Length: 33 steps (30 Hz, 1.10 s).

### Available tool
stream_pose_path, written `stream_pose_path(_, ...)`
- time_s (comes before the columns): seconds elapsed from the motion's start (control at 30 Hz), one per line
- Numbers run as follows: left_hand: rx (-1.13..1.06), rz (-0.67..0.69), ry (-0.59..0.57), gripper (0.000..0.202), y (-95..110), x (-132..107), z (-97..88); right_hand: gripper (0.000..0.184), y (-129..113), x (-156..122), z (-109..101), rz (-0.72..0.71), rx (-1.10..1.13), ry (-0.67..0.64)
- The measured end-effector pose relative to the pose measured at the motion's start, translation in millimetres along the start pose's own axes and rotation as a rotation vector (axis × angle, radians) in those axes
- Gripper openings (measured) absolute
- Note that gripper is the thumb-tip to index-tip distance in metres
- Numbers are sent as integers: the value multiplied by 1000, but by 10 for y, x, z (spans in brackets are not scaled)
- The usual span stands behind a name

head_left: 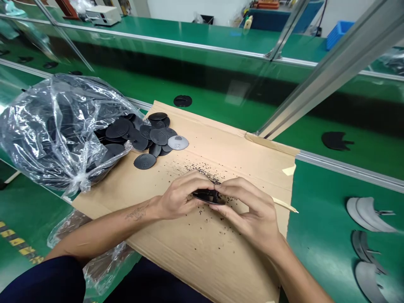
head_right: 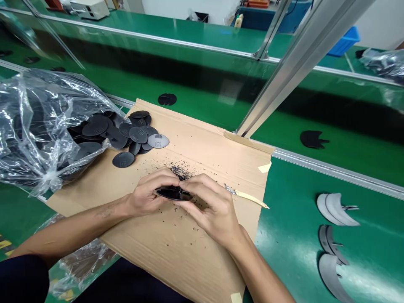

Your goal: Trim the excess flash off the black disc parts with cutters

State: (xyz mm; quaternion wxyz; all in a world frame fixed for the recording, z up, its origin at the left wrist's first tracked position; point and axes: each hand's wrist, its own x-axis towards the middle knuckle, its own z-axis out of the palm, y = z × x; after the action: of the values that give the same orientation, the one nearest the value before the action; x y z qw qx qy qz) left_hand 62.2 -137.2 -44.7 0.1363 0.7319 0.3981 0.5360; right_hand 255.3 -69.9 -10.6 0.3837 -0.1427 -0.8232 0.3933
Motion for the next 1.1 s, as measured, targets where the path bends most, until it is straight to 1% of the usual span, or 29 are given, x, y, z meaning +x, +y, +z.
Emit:
stream_pose_path(0.3,-27,8,-17,22,-5,-21,17,24,9,-26,-23,-6,-53,-27)
stream_pose_path(0.5,-6,25,-21,29,-23,-80,25,14,23,-43,-8,17,-15,-33)
stream_pose_path(0.7,-22,39,-1,32,3,-106,15,16,48,-61,-17,-18,54,-68)
stream_pose_path(0.77,-31,34,21,30,25,-97,24,15,37,-57,-22,-25,67,-66)
stream_pose_path(0.87,-47,-14,57,25,56,-75,42,16,5,-29,-22,-6,80,-47)
stream_pose_path(0.93,-57,-38,43,21,69,-60,47,16,-16,-2,-15,9,87,-27)
stream_pose_path(1.1,-85,-41,13,25,66,-56,43,16,-41,30,20,73,82,26)
